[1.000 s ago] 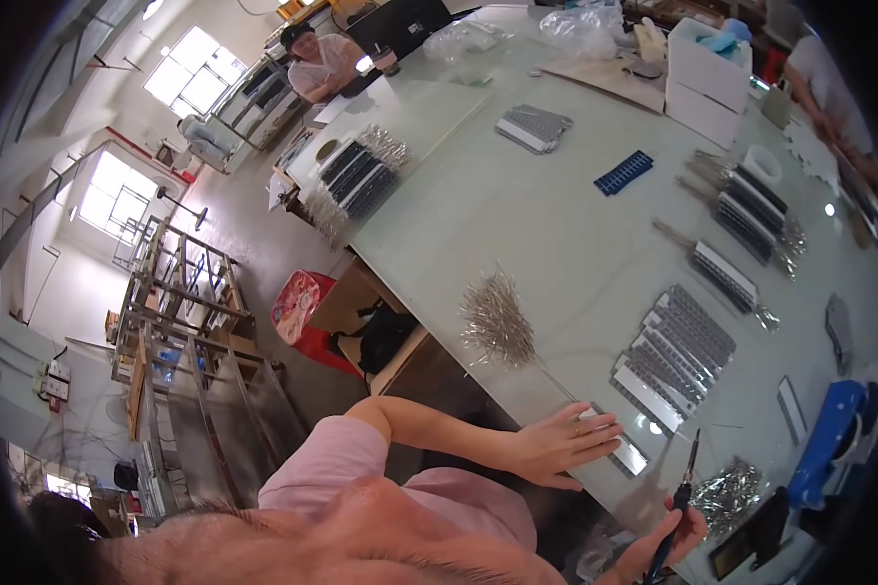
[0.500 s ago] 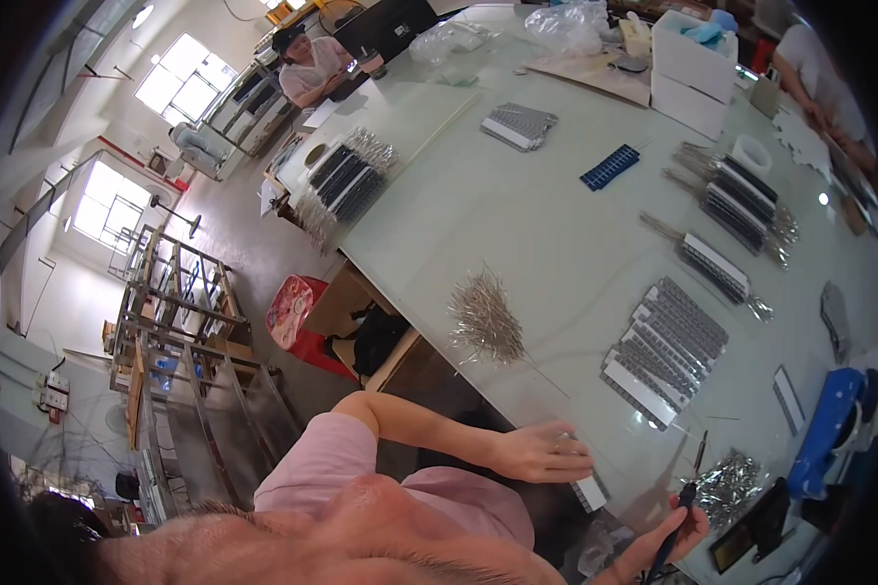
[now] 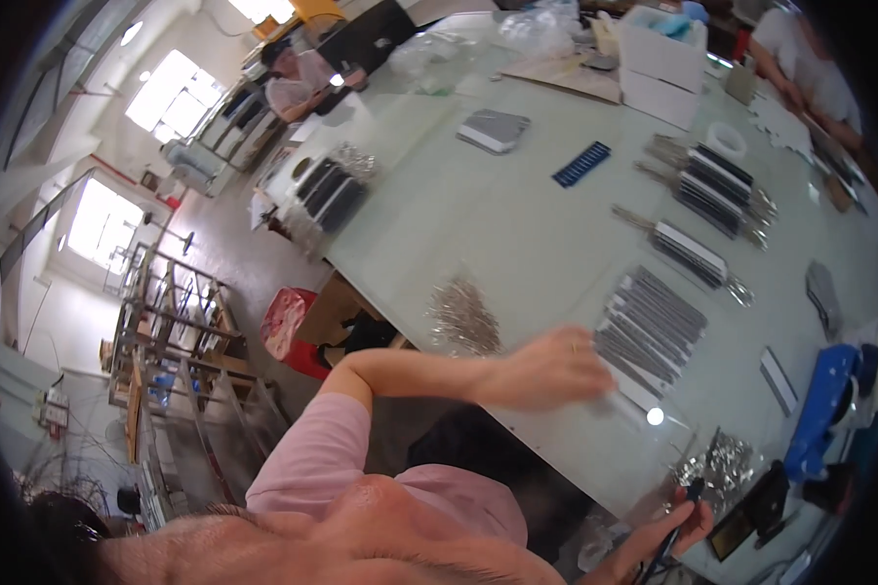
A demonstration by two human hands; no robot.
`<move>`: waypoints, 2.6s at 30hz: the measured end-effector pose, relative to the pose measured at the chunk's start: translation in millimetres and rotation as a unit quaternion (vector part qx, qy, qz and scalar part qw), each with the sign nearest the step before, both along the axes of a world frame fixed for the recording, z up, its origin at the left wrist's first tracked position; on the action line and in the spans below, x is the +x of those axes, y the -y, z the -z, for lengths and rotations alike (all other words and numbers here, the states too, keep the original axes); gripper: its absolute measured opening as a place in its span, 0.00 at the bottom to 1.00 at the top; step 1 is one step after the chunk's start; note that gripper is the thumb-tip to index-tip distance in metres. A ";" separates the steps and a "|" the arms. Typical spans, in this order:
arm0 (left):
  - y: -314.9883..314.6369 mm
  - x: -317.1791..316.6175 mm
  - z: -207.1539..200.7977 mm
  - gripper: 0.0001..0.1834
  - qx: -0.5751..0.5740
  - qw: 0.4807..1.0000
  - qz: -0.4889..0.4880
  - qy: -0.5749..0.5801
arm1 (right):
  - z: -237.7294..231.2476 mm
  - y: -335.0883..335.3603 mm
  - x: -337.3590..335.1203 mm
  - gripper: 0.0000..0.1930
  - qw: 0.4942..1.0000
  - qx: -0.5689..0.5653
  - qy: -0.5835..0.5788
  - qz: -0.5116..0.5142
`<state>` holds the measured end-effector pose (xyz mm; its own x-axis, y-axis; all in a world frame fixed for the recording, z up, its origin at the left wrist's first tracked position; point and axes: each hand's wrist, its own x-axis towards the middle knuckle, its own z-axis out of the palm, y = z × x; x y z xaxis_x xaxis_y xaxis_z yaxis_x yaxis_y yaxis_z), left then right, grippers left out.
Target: The person solders silver-colored wires onto white rectangular electronic components on a workbench. This is done using a soldering iron and tweezers to position the wires.
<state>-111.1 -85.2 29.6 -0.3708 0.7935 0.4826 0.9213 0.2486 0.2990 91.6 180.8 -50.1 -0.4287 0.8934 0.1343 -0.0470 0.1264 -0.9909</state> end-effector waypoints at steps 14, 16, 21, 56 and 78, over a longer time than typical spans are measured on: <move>-67.1 -171.4 21.6 0.11 0.058 0.986 -0.116 -0.105 | -12.0 14.2 -15.5 0.11 0.994 -0.008 -0.068 -0.088; -83.9 -184.2 23.5 0.11 0.056 0.984 -0.113 -0.124 | -7.6 12.0 -13.5 0.11 0.994 0.008 -0.061 -0.095; -101.1 -202.5 28.5 0.11 0.044 0.978 -0.122 -0.161 | -14.6 18.0 -16.4 0.11 0.993 -0.001 -0.059 -0.105; 36.3 81.8 41.0 0.33 -0.202 0.975 -0.083 0.043 | -2.9 51.4 -5.1 0.20 0.881 0.439 0.112 -0.137; 36.3 78.6 37.4 0.31 -0.155 0.984 -0.065 0.055 | -71.0 57.3 44.2 0.07 0.932 0.191 0.169 -0.258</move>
<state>-32.6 -121.6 -7.8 -0.5150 0.8387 0.1768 0.8423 0.4569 0.2861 135.8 123.5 20.9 -0.8633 0.4718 0.1793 0.1075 0.5190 -0.8480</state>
